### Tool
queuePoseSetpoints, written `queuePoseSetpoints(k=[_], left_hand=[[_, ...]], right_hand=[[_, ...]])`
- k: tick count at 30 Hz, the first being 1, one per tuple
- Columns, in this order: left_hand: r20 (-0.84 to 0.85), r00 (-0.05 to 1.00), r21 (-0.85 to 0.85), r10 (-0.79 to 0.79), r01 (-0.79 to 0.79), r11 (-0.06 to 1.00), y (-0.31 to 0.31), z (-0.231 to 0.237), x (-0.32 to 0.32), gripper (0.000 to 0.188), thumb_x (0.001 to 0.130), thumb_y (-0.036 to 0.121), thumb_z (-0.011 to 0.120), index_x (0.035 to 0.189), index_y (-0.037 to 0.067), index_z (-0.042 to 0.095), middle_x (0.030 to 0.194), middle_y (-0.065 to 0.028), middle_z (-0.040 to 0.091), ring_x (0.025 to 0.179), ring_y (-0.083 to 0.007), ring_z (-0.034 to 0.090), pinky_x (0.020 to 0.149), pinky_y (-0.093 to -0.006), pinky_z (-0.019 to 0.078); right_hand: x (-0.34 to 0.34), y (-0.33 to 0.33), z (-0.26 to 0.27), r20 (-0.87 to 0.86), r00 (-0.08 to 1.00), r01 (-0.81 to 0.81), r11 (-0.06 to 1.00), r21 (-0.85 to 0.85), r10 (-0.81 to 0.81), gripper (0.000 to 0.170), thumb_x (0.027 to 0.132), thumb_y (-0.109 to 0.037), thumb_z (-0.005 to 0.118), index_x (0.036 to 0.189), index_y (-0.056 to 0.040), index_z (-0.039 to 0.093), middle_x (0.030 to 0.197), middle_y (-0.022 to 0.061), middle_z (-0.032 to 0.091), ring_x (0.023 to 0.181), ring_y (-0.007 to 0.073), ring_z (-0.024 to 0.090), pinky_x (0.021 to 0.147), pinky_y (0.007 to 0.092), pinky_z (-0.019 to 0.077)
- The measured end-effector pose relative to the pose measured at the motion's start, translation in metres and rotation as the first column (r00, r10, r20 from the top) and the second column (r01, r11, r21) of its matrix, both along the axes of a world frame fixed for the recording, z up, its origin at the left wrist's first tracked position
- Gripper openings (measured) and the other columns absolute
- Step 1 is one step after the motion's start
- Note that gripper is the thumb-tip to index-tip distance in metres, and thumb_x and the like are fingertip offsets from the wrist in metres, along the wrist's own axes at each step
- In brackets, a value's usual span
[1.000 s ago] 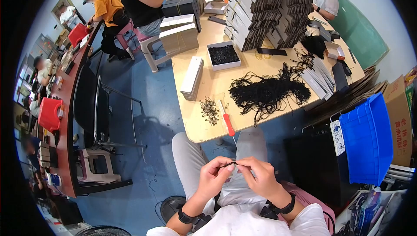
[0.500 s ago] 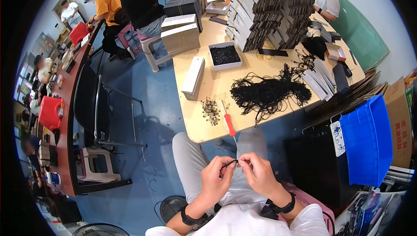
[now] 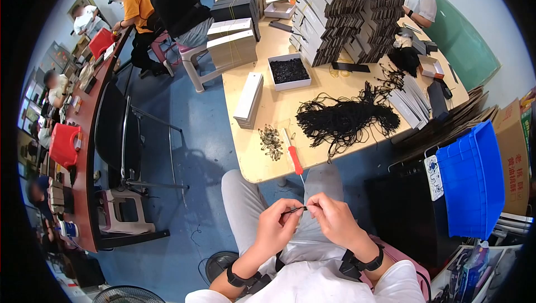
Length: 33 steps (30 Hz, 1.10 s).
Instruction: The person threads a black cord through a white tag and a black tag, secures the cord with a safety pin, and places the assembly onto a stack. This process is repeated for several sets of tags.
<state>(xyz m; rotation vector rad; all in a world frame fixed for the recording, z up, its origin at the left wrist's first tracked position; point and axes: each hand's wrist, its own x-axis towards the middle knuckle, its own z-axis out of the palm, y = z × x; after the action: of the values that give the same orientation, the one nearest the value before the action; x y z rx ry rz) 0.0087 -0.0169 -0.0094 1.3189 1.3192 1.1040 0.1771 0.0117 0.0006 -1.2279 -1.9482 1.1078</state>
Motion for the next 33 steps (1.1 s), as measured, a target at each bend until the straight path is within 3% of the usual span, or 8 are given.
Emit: queuePoseSetpoints(k=[1,4,16,17,19,29,31,33], left_hand=[[0.167,0.986,-0.158,-0.011,0.038,0.987,0.0,0.001,-0.001,0.007,0.089,0.003,0.063,0.095,0.0,0.062,0.075,0.0057,0.053,0.061,0.0001,0.04,0.053,-0.0177,0.0314],[0.349,0.937,-0.263,0.006,0.092,0.96,0.0,-0.004,-0.003,0.009,0.091,0.006,0.062,0.098,0.0,0.061,0.077,0.0076,0.052,0.065,0.001,0.039,0.056,-0.0164,0.0307],[0.611,0.779,-0.442,0.142,0.186,0.877,0.004,-0.01,-0.006,0.011,0.092,0.009,0.062,0.1,0.002,0.062,0.073,0.0078,0.051,0.055,0.0017,0.034,0.047,-0.017,0.0242],[0.611,0.779,-0.442,0.142,0.187,0.877,0.003,-0.013,-0.007,0.011,0.092,0.009,0.062,0.1,0.002,0.062,0.073,0.0078,0.051,0.055,0.0017,0.034,0.047,-0.017,0.0242],[0.639,0.764,-0.416,0.093,0.241,0.877,0.002,-0.019,-0.011,0.014,0.092,0.017,0.064,0.101,0.006,0.064,0.078,0.0067,0.06,0.065,0.0009,0.051,0.056,-0.016,0.0412],[0.541,0.833,-0.411,0.117,0.141,0.9,0.001,-0.015,-0.002,0.015,0.092,0.018,0.064,0.1,0.005,0.065,0.075,0.0086,0.057,0.064,0.0017,0.047,0.054,-0.0166,0.0404],[0.469,0.873,-0.399,0.132,0.076,0.914,0.002,-0.013,0.001,0.01,0.09,0.009,0.065,0.097,0.001,0.064,0.071,0.0104,0.049,0.061,0.0027,0.038,0.054,-0.0153,0.0304],[0.455,0.883,-0.39,0.114,0.082,0.917,0.001,-0.009,-0.001,0.01,0.09,0.008,0.065,0.098,0.001,0.064,0.071,0.011,0.048,0.062,0.0027,0.038,0.056,-0.0149,0.0305]], right_hand=[[0.0,0.0,-0.001,0.0,1.0,0.0,1.0,0.0,0.0,0.008,0.092,-0.007,0.056,0.097,-0.0025,0.052,0.078,0.0135,0.062,0.07,0.0334,0.063,0.059,0.0386,0.048],[-0.001,0.001,-0.002,0.009,1.0,-0.008,0.996,0.086,0.007,0.008,0.091,-0.007,0.057,0.096,-0.0027,0.052,0.079,0.0137,0.061,0.07,0.0337,0.062,0.059,0.0396,0.0476],[-0.003,0.002,-0.006,0.113,0.993,-0.031,0.891,0.454,-0.023,0.016,0.079,0.0,0.064,0.095,-0.0033,0.06,0.08,0.0079,0.064,0.069,0.0253,0.064,0.057,0.0346,0.0511],[-0.003,0.002,-0.007,0.125,0.992,-0.04,0.884,0.466,-0.021,0.018,0.079,0.0,0.064,0.096,-0.0032,0.061,0.08,0.0078,0.064,0.07,0.0246,0.065,0.057,0.034,0.0516],[-0.001,0.003,-0.008,0.136,0.99,-0.047,0.877,0.478,-0.021,0.019,0.078,0.0,0.065,0.097,-0.0031,0.062,0.08,0.0077,0.065,0.07,0.0239,0.065,0.057,0.0333,0.0521],[0.005,0.007,-0.01,0.142,0.989,-0.098,0.864,0.494,0.032,0.018,0.078,-0.001,0.067,0.095,-0.0013,0.065,0.079,0.0086,0.067,0.069,0.0237,0.067,0.058,0.0326,0.0533],[0.007,0.008,-0.011,0.17,0.984,-0.127,0.86,0.495,0.048,0.017,0.078,-0.002,0.068,0.095,-0.0012,0.065,0.079,0.0089,0.067,0.069,0.024,0.067,0.059,0.0327,0.0535],[0.009,0.01,-0.014,0.067,0.995,-0.091,0.895,0.438,0.069,0.016,0.079,-0.002,0.068,0.094,-0.0008,0.065,0.081,0.0101,0.068,0.071,0.0247,0.068,0.06,0.0329,0.0539]])
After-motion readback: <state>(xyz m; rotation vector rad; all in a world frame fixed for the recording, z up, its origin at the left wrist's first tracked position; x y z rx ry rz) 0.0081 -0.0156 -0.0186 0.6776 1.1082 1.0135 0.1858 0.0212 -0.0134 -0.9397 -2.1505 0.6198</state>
